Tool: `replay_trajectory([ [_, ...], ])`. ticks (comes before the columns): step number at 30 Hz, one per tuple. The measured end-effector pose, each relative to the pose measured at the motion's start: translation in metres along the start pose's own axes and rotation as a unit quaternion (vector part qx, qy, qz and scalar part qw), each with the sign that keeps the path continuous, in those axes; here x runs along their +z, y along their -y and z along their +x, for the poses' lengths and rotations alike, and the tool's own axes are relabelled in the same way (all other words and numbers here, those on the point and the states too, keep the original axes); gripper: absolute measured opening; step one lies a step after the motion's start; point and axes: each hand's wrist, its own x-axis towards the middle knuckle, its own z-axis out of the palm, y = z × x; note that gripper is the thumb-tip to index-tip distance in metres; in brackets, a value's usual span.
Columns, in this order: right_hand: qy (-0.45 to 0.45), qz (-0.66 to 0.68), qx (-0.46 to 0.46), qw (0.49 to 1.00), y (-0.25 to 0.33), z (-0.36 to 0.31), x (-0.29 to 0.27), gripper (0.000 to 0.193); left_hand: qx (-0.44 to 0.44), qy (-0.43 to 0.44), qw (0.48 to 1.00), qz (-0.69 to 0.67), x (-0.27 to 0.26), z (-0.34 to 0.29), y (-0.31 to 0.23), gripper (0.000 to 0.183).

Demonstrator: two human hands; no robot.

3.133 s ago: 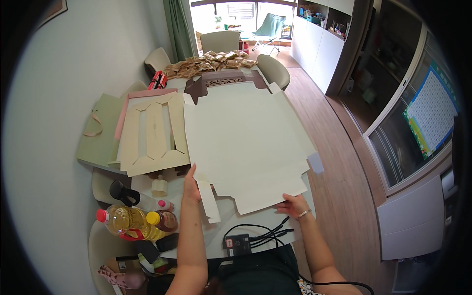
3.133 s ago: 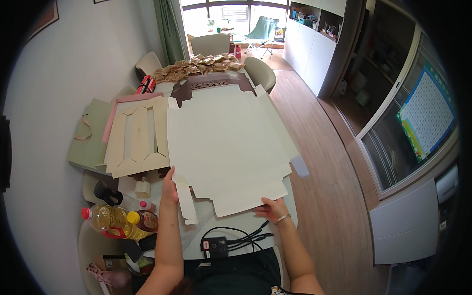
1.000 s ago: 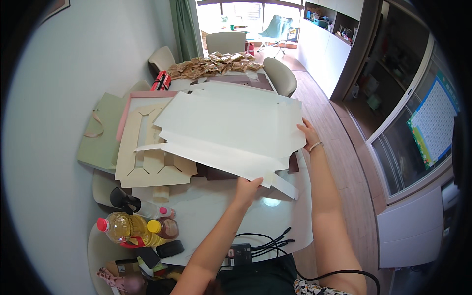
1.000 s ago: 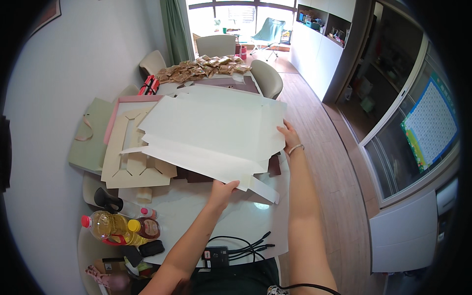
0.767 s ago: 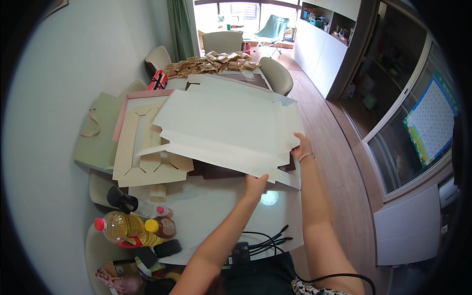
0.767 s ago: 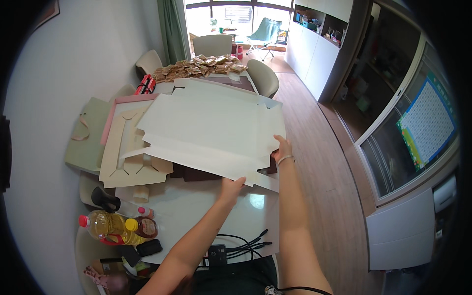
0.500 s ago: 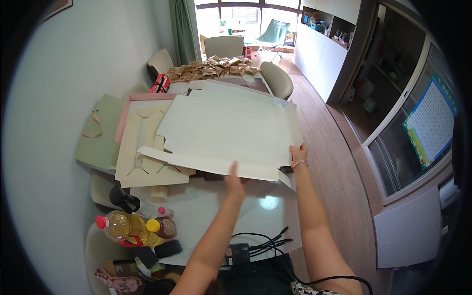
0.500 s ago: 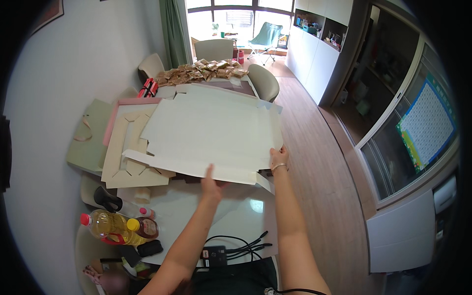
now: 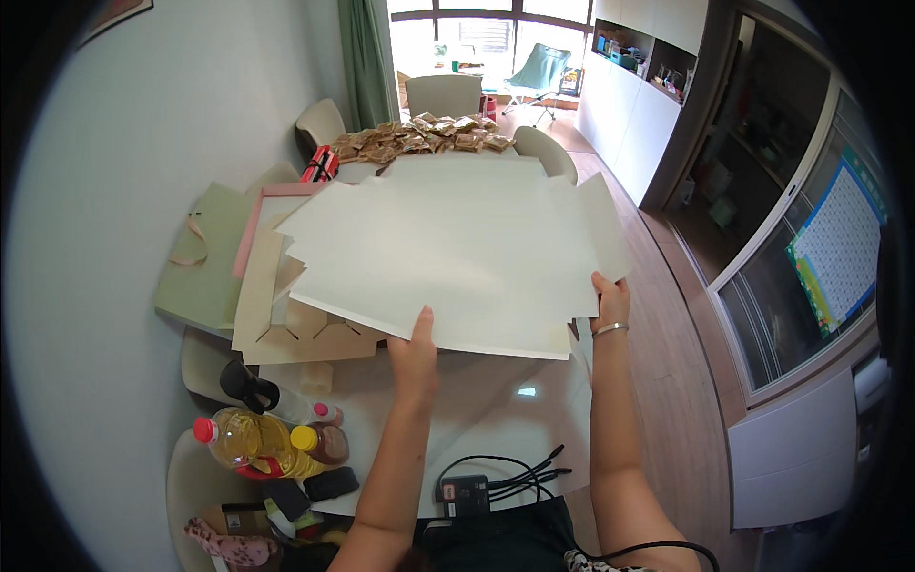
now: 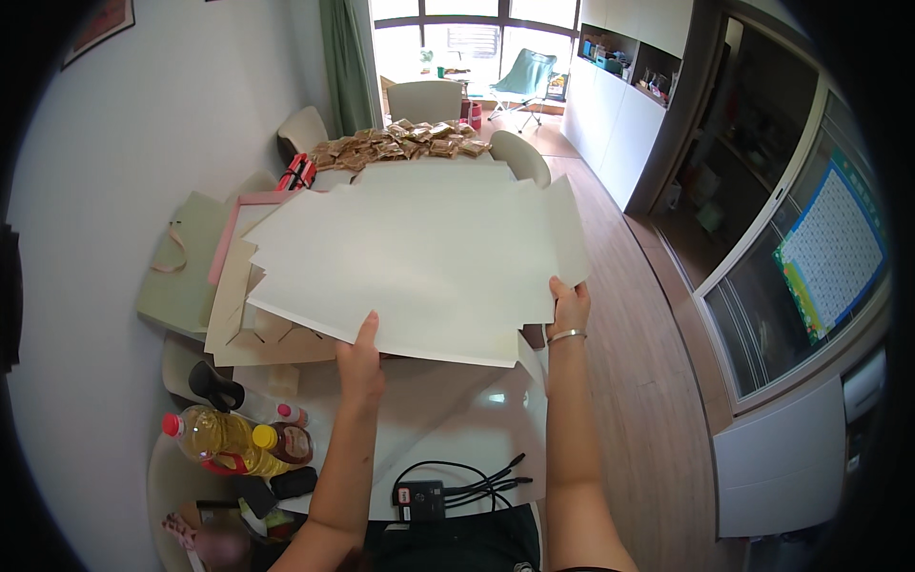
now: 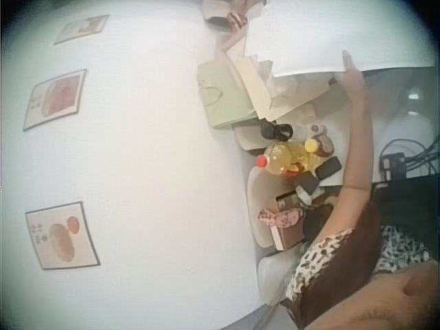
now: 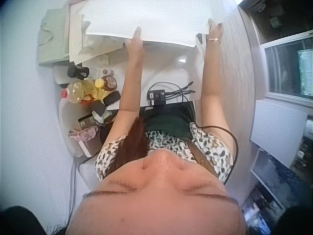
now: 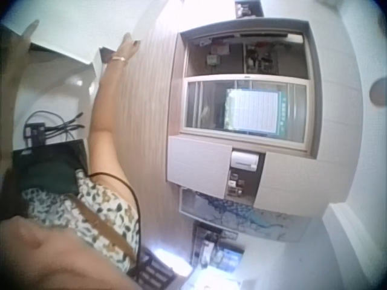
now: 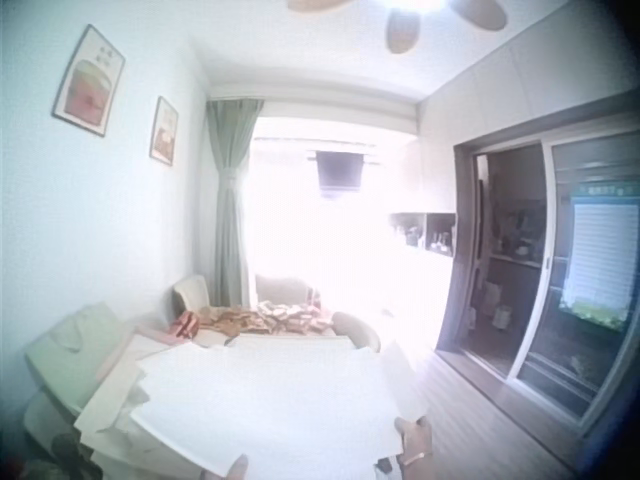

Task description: The person assembles flat cardboard boxes by folding the flaps and tucking them into slots. They handle several pre-cut cardboard pieces, folding the sides and securing the structure by hand on a white table.

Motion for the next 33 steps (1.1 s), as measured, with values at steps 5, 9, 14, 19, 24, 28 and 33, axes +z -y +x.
replay_trajectory([
  [5, 0.034, 0.004, -0.017, 0.999, 0.011, 0.029, 0.017, 0.035, 0.054, 0.029, 0.992, 0.108, 0.012, -0.010, -0.006, 0.042],
  [9, 0.076, -0.043, 0.073, 0.993, 0.000, 0.077, 0.008, 0.039, -0.041, 0.075, 0.996, -0.014, 0.017, -0.001, 0.024, 0.037],
  [14, 0.099, -0.153, 0.071, 0.981, -0.025, 0.102, 0.005, 0.051, -0.125, 0.077, 0.989, -0.028, 0.017, 0.009, 0.088, 0.036],
  [19, -0.039, -0.517, -0.070, 0.852, -0.053, 0.082, -0.003, 0.055, -0.171, 0.040, 0.984, -0.043, 0.022, -0.017, 0.140, 0.033],
  [24, 0.324, -0.493, -0.373, 0.716, -0.085, -0.016, -0.009, 0.037, -0.239, 0.054, 0.968, -0.049, 0.013, -0.024, 0.161, 0.029],
  [28, 0.421, -0.517, -0.359, 0.653, -0.093, -0.095, -0.024, 0.030, -0.244, 0.058, 0.968, -0.018, 0.005, -0.036, 0.161, 0.022],
  [33, 0.409, -0.513, -0.347, 0.671, -0.092, -0.103, -0.022, 0.035, -0.251, 0.056, 0.966, -0.035, -0.027, -0.037, 0.157, 0.019],
])
